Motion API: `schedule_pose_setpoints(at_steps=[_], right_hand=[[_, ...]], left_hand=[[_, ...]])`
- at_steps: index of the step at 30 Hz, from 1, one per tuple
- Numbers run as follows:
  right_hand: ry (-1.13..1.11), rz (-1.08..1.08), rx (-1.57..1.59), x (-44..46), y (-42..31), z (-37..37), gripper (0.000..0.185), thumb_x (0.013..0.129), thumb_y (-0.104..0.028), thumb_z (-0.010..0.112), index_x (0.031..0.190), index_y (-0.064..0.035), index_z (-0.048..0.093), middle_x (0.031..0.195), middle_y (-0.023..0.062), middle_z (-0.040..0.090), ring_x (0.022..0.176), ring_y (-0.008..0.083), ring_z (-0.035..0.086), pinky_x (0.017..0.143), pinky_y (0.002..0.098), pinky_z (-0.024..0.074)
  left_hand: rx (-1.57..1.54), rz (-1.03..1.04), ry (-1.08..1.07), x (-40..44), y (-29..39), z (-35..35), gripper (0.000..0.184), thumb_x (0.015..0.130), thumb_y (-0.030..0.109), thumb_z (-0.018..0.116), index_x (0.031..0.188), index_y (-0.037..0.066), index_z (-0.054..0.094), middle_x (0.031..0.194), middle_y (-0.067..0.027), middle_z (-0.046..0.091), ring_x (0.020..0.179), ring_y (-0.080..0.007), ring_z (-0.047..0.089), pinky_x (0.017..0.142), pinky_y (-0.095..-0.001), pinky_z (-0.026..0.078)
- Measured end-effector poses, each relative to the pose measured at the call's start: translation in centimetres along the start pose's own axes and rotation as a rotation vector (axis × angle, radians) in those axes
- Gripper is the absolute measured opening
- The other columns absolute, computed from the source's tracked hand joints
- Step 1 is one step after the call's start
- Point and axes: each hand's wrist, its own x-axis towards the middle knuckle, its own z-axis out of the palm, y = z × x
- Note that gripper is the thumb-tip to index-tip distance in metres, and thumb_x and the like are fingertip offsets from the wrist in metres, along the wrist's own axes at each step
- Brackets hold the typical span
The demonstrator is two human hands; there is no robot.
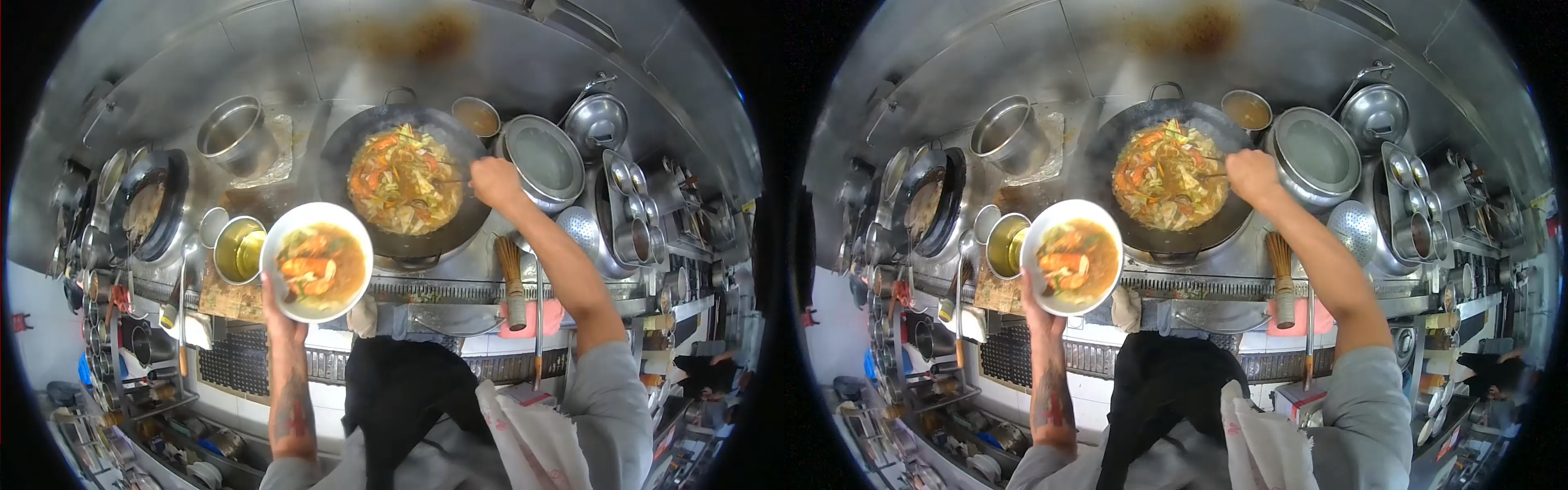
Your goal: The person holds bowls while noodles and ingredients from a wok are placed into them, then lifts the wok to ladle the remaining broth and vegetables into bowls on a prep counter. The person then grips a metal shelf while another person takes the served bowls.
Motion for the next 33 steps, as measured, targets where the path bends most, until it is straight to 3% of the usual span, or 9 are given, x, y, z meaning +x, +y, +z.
schedule_pose_setpoints(at_steps=[3, 11, 14, 17, 19, 23, 25, 29, 33], right_hand=[[0.076, -0.118, -0.105, 2.1, -1.1, 2.0, 0.013, 0.080, -0.011, 0.063, 0.084, -0.0061, 0.074, 0.089, 0.0161, 0.073, 0.083, 0.0302, 0.073, 0.068, 0.0415, 0.0582], [-0.034, -0.177, -0.058, 10.1, -6.4, 8.3, 0.017, 0.082, -0.013, 0.060, 0.086, -0.0036, 0.074, 0.090, 0.0170, 0.073, 0.084, 0.0311, 0.072, 0.070, 0.0424, 0.0580], [-0.075, -0.082, 0.146, 12.9, -7.2, 10.7, 0.021, 0.085, -0.020, 0.064, 0.090, -0.0017, 0.072, 0.089, 0.0202, 0.071, 0.086, 0.0347, 0.070, 0.074, 0.0473, 0.0552], [-0.021, -0.077, 0.324, 14.1, -7.2, 12.3, 0.028, 0.088, -0.028, 0.066, 0.087, -0.0005, 0.073, 0.089, 0.0173, 0.072, 0.081, 0.0299, 0.071, 0.071, 0.0413, 0.0541], [-0.283, 0.016, 0.758, 14.0, -7.2, 11.9, 0.034, 0.088, -0.035, 0.070, 0.090, -0.0017, 0.074, 0.084, 0.0118, 0.072, 0.071, 0.0212, 0.067, 0.066, 0.0350, 0.0503], [-0.314, 0.096, 1.092, 12.8, -5.9, 11.8, 0.027, 0.092, -0.032, 0.068, 0.099, -0.0061, 0.075, 0.077, 0.0028, 0.068, 0.067, 0.0126, 0.058, 0.063, 0.0278, 0.0444], [-0.378, 0.202, 1.286, 11.8, -4.4, 8.9, 0.023, 0.094, -0.027, 0.067, 0.099, -0.0063, 0.075, 0.078, -0.0019, 0.066, 0.068, 0.0075, 0.055, 0.061, 0.0238, 0.0426], [-0.334, 0.248, 1.238, 9.1, -1.2, -1.1, 0.023, 0.092, -0.027, 0.070, 0.096, -0.0052, 0.075, 0.073, -0.0034, 0.061, 0.056, 0.0054, 0.044, 0.049, 0.0239, 0.0349], [-0.214, 0.141, 1.214, 8.3, 3.2, -9.0, 0.028, 0.091, -0.035, 0.069, 0.097, -0.0081, 0.074, 0.071, -0.0062, 0.057, 0.053, 0.0020, 0.036, 0.045, 0.0177, 0.0256]], left_hand=[[0.048, 0.017, 0.061, -1.4, 1.6, -2.4, 0.070, 0.099, 0.050, 0.048, 0.147, 0.001, 0.033, 0.139, -0.0206, 0.047, 0.126, -0.0343, 0.052, 0.105, -0.0479, 0.046], [-0.016, 0.071, 0.072, -1.1, 4.2, -4.4, 0.068, 0.101, 0.050, 0.044, 0.147, 0.001, 0.032, 0.139, -0.0195, 0.048, 0.126, -0.0331, 0.051, 0.105, -0.0468, 0.045], [-0.025, 0.071, 0.098, 0.0, 4.2, -5.1, 0.067, 0.101, 0.049, 0.044, 0.146, 0.001, 0.034, 0.139, -0.0193, 0.049, 0.126, -0.0328, 0.052, 0.104, -0.0467, 0.045], [-0.010, 0.077, 0.097, 0.8, 4.3, -4.9, 0.066, 0.101, 0.049, 0.044, 0.145, 0.000, 0.035, 0.138, -0.0191, 0.049, 0.125, -0.0327, 0.052, 0.104, -0.0462, 0.045], [0.000, 0.074, 0.107, 1.3, 4.3, -4.7, 0.066, 0.101, 0.049, 0.045, 0.144, 0.000, 0.037, 0.138, -0.0189, 0.050, 0.125, -0.0321, 0.052, 0.104, -0.0453, 0.045], [0.022, 0.073, 0.102, 2.0, 4.2, -4.3, 0.067, 0.100, 0.050, 0.047, 0.144, 0.000, 0.037, 0.138, -0.0192, 0.050, 0.125, -0.0317, 0.052, 0.104, -0.0450, 0.045], [-0.039, 0.037, 0.045, 2.3, 4.0, -3.6, 0.067, 0.100, 0.050, 0.048, 0.144, 0.000, 0.037, 0.138, -0.0192, 0.050, 0.124, -0.0317, 0.053, 0.103, -0.0447, 0.046], [-0.013, 0.062, 0.007, 3.7, 3.2, -1.8, 0.065, 0.101, 0.050, 0.045, 0.143, 0.001, 0.038, 0.135, -0.0189, 0.052, 0.122, -0.0317, 0.055, 0.101, -0.0443, 0.049], [-0.043, 0.087, -0.070, 5.1, 2.6, 0.5, 0.063, 0.101, 0.048, 0.047, 0.143, 0.001, 0.039, 0.134, -0.0189, 0.053, 0.122, -0.0315, 0.055, 0.102, -0.0454, 0.049]])
